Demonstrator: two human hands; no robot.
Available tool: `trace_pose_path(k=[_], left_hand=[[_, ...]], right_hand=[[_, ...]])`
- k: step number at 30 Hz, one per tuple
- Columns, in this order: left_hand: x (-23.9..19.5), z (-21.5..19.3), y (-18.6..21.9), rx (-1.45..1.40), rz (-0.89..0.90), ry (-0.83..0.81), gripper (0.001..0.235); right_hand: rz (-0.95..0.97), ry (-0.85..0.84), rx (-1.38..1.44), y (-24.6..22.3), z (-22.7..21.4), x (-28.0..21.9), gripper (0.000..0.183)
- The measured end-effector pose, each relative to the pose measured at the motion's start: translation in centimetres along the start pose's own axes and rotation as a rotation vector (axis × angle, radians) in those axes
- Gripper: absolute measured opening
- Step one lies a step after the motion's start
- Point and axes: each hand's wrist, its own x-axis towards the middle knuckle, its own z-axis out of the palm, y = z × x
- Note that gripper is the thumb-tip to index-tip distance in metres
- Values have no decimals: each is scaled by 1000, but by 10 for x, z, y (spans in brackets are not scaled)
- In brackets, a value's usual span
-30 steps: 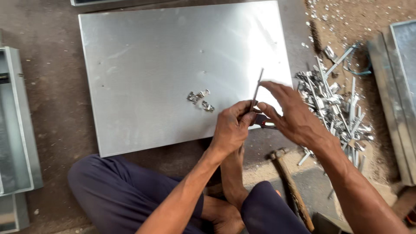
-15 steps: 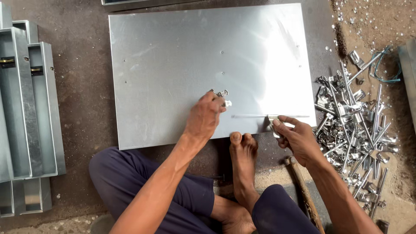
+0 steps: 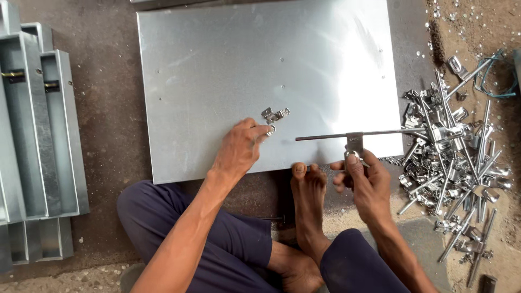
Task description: The person assembles metal panels by attaching metal latches and rods using a hammer to secure them into pre-drilled holes while sitting on the floor.
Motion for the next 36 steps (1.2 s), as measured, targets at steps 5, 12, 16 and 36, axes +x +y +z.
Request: trace_pose_path(k=[5,12,16,36], left_hand=[[6,7,20,-190,-45,96,16],[0,13,42,-251,-41,94,17],[2,20,49,-185,85,94,17],[86,-4,29,240,389,-242,15]], right_hand=[[-154,49,6,-3,23,-6,30],[-171,3,72,2,17,-11,30],[-79,-11,128,7,9,-11,28],[173,-535,-174,11,-1,18,32]])
